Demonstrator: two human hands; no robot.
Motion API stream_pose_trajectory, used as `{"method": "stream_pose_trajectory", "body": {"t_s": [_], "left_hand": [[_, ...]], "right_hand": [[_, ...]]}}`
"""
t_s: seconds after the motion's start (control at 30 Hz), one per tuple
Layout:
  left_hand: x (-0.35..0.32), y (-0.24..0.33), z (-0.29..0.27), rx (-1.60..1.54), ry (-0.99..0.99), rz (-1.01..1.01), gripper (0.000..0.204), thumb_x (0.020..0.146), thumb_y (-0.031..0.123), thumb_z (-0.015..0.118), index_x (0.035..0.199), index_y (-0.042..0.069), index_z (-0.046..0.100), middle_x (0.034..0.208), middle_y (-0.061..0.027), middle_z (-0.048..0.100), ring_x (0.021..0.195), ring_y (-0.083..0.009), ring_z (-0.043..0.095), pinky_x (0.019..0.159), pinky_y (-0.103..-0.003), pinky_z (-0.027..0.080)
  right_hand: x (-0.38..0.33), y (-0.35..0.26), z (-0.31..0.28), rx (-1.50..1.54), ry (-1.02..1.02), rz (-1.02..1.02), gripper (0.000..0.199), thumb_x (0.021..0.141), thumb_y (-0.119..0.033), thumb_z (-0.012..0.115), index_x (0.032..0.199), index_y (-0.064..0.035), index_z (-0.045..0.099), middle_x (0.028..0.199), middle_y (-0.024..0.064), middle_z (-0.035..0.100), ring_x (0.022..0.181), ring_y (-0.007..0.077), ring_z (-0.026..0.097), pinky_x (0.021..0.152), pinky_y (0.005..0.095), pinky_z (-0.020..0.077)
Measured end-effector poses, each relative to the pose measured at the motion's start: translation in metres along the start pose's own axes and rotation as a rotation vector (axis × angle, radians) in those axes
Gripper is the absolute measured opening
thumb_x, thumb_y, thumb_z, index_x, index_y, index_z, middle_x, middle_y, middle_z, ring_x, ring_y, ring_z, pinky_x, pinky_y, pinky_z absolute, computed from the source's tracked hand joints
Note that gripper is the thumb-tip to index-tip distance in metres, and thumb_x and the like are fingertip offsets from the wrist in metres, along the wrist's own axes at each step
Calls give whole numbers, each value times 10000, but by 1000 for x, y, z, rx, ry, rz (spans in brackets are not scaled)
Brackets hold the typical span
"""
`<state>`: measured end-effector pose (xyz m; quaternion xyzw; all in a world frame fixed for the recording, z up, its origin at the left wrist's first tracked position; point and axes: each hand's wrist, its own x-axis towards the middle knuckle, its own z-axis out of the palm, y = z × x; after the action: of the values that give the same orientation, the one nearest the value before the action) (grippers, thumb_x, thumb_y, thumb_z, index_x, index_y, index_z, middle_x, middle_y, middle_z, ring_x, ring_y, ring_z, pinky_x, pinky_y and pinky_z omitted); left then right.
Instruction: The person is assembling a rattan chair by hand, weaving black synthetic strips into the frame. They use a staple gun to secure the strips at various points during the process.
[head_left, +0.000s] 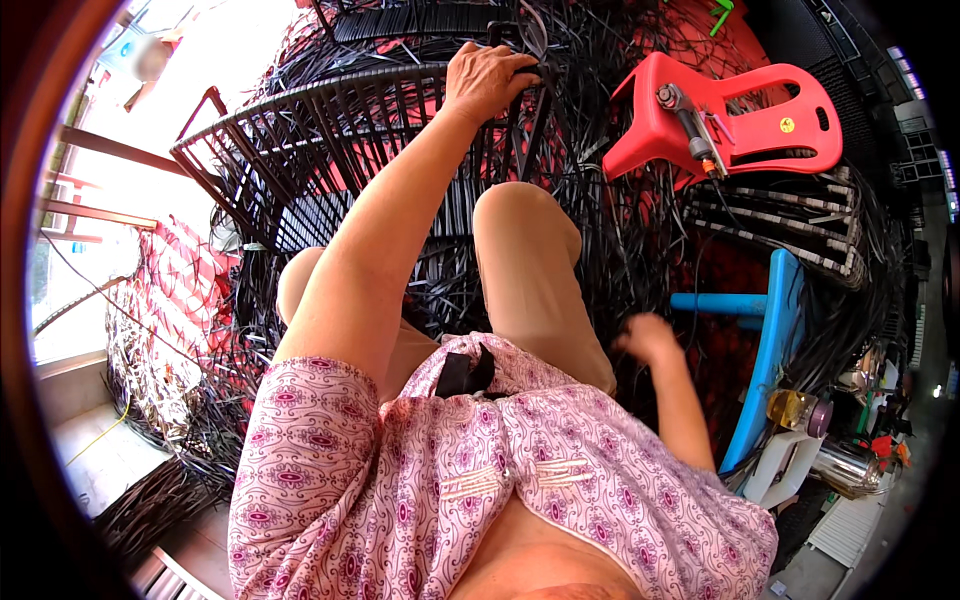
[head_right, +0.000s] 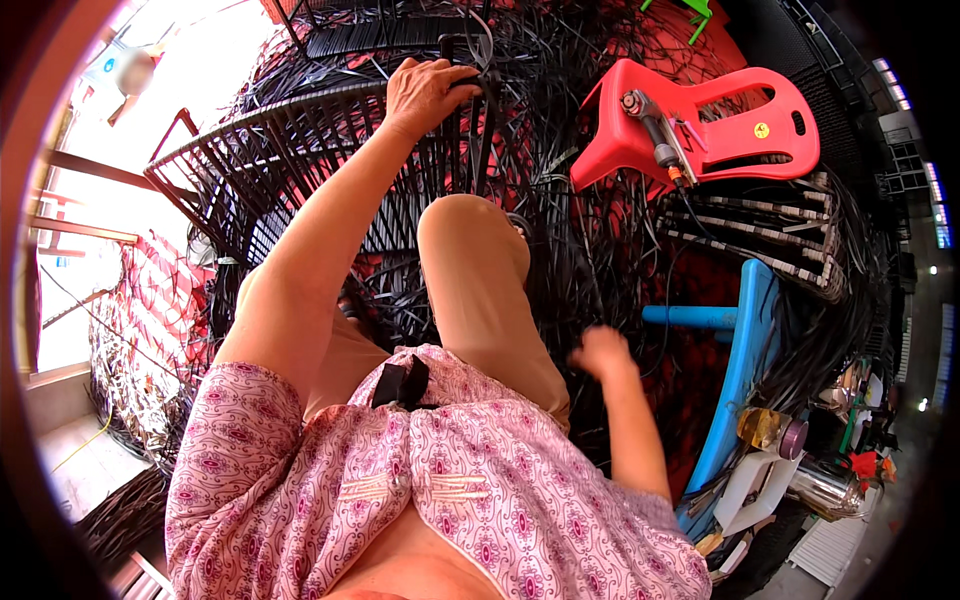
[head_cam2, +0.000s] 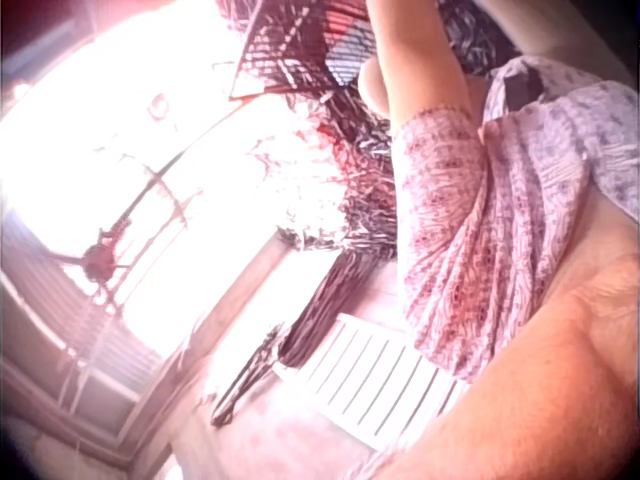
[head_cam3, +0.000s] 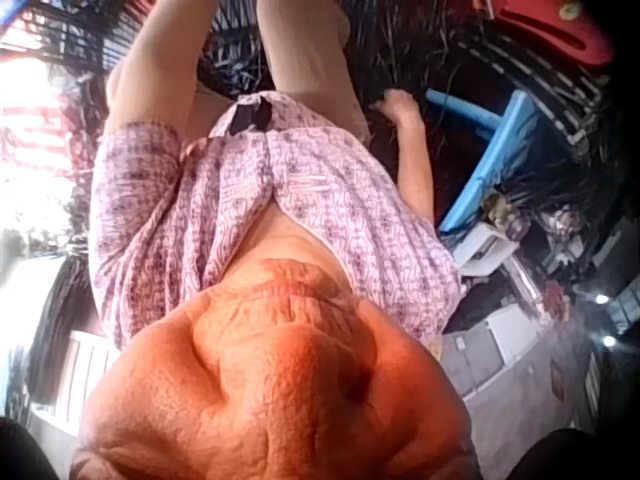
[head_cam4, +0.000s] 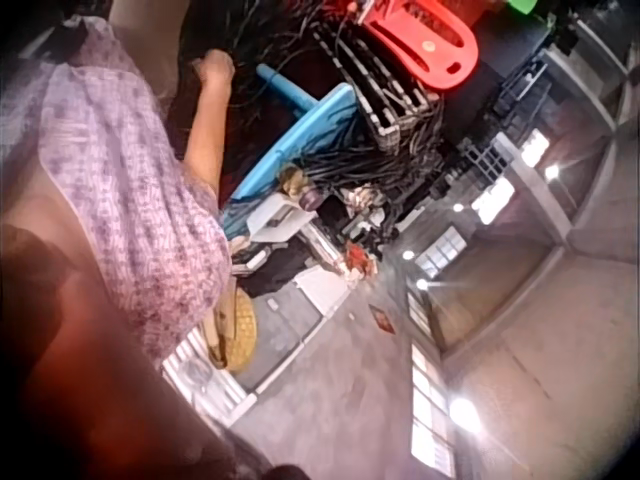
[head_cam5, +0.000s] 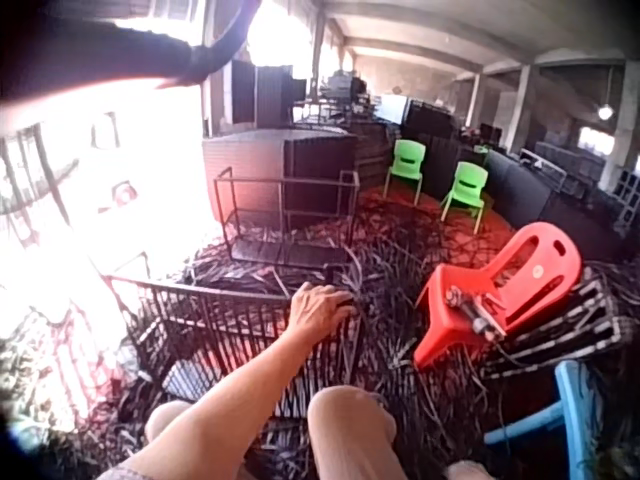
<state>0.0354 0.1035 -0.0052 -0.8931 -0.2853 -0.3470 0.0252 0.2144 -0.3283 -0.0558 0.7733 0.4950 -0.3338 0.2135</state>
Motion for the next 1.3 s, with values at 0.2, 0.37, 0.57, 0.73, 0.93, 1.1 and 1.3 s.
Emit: {"method": "stream_pose_trajectory", "body": {"t_s": [0.2,0.37,0.57,0.73,0.93,1.1,1.3], "left_hand": [[2,9,3,-40,-9,4,324,869,488,644,1076,264,754,853,15,685,874,-190,669,832,-352,435],[0,10,-4,-52,-5,12,329,865,477,650,1076,245,750,796,10,645,846,-181,659,786,-355,419],[-2,12,-3,-50,-6,13,310,854,458,672,1059,240,752,799,13,645,829,-174,653,789,-353,414],[-2,10,1,-49,39,39,300,850,448,680,1049,237,757,765,14,619,780,-174,641,767,-349,409],[1,9,-4,-43,44,25,313,848,459,681,1051,232,758,761,8,614,766,-187,638,768,-349,411],[1,10,-1,-62,46,36,330,852,483,673,1057,238,754,760,12,610,781,-179,642,766,-349,411],[-2,10,-1,-36,32,36,309,861,466,670,1066,247,748,769,12,614,789,-180,644,773,-352,413]], "right_hand": [[2,-76,-205,807,-369,-650,428,898,-187,698,1280,-7,629,1102,109,693,572,109,620,509,241,517],[12,-107,-281,902,-79,-882,327,914,-177,672,1193,-7,672,947,95,731,538,96,617,498,215,494],[167,-117,-289,934,597,-494,322,887,-289,718,989,17,699,796,64,697,549,112,625,504,240,478],[152,-123,-287,993,534,-522,307,853,-232,747,980,42,695,788,92,713,551,141,647,531,266,515],[169,-110,-239,1072,656,-472,196,846,-172,706,896,16,680,712,65,693,527,124,630,508,274,491],[214,-49,-113,1790,360,-158,176,889,-255,691,872,-93,624,733,27,670,497,89,540,408,217,348],[224,-21,-6,1648,-76,52,331,929,-406,649,920,-76,657,756,52,692,488,102,532,414,221,349]]}}
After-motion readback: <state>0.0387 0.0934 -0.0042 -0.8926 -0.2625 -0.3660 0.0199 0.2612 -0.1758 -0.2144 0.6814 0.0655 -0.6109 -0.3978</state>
